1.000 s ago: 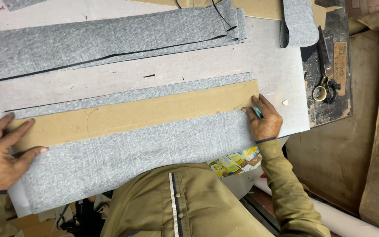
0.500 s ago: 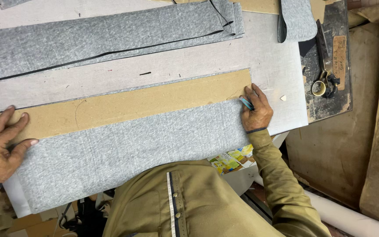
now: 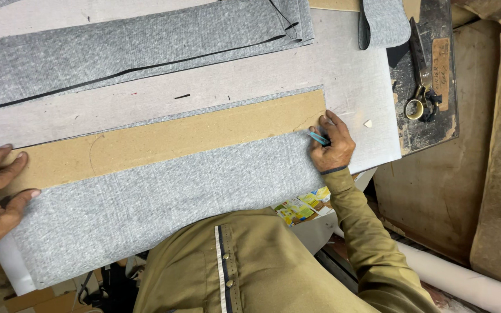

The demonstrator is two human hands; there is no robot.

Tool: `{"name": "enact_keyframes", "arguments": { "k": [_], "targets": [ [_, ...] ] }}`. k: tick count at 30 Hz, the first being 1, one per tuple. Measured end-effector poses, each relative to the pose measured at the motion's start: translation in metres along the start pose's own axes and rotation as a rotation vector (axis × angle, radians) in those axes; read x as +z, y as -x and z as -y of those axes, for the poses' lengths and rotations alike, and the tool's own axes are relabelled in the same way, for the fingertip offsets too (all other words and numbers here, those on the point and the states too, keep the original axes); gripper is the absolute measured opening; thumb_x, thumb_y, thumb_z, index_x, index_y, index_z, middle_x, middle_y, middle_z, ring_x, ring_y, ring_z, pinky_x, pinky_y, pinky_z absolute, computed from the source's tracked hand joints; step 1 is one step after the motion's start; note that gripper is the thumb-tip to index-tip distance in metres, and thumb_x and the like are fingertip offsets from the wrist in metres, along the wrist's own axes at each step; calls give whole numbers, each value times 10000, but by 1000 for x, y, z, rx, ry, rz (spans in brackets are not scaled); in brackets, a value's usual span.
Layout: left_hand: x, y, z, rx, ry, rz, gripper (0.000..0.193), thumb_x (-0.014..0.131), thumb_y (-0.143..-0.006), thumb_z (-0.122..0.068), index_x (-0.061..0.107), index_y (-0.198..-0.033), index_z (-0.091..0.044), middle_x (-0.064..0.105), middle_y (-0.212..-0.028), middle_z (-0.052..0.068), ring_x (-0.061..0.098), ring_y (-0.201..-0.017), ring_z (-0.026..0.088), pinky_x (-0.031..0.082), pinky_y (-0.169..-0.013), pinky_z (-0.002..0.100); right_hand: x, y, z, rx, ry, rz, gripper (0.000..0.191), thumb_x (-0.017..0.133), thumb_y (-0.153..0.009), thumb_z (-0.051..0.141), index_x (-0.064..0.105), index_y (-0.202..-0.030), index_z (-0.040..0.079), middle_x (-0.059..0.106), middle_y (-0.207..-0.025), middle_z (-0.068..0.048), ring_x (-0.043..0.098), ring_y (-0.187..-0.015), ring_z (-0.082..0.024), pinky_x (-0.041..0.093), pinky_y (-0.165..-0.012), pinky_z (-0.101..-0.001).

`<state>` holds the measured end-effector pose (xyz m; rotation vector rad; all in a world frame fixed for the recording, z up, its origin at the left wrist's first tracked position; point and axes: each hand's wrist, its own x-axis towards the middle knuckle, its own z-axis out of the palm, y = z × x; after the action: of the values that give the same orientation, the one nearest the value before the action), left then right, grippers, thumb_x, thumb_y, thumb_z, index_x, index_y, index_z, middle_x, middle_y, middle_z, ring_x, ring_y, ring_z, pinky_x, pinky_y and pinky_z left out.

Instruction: The person uses a cardboard template and a utility knife to cut multiple strips from a gray fabric roll. They then handle black fabric pieces, rolling them and securing them with a strap, before writing on the bundle with a marker.

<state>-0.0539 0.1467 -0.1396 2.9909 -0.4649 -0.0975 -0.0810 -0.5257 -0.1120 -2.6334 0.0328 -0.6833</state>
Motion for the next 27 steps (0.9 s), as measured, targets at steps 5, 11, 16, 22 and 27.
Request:
{"name": "enact_keyframes", "arguments": {
  "k": [5, 11, 16, 22, 27],
  "targets": [
    [-2, -1, -3, 41, -30, -28, 669, 818, -814, -283, 643, -1421, -64, 525, -1539, 182, 402, -1524, 358, 428, -1294, 445, -4, 2, 3, 93, -42, 4, 460, 816, -837, 73, 687, -1247, -90, 702, -1178, -230, 680, -713, -264, 563, -622, -343],
    [-8, -3, -14, 13, 3, -13, 665, 822, -791, -229, 646, -1402, -32, 529, -1583, 216, 390, -1529, 379, 437, -1241, 444, 0, 5, -2, 68, -1, -26, 334, 752, -884, 64, 715, -1187, -72, 681, -1189, -235, 722, -787, -261, 601, -664, -338],
    [-6, -4, -13, -72, 389, 12, 669, 752, -805, -194, 574, -1424, -15, 459, -1591, 272, 445, -1474, 411, 472, -1072, 481, 3, 7, -7, 61, 5, 2, 294, 742, -891, 70, 706, -1135, -91, 667, -1262, -279, 750, -846, -287, 619, -688, -347],
    [-4, 6, -9, 5, 27, -43, 652, 821, -814, -272, 647, -1415, -90, 531, -1572, 153, 415, -1519, 337, 453, -1242, 430, 5, 6, -6, 61, 8, -25, 273, 749, -915, 76, 712, -1127, -91, 692, -1219, -270, 760, -926, -326, 633, -749, -369],
    [-22, -3, -19, -13, 56, -4, 657, 812, -790, -293, 656, -1403, -115, 539, -1590, 142, 433, -1532, 368, 454, -1213, 476, 7, 9, -12, 41, 12, -14, 249, 752, -931, 68, 715, -1131, -75, 691, -1215, -265, 759, -964, -347, 634, -795, -377]
  ]
}}
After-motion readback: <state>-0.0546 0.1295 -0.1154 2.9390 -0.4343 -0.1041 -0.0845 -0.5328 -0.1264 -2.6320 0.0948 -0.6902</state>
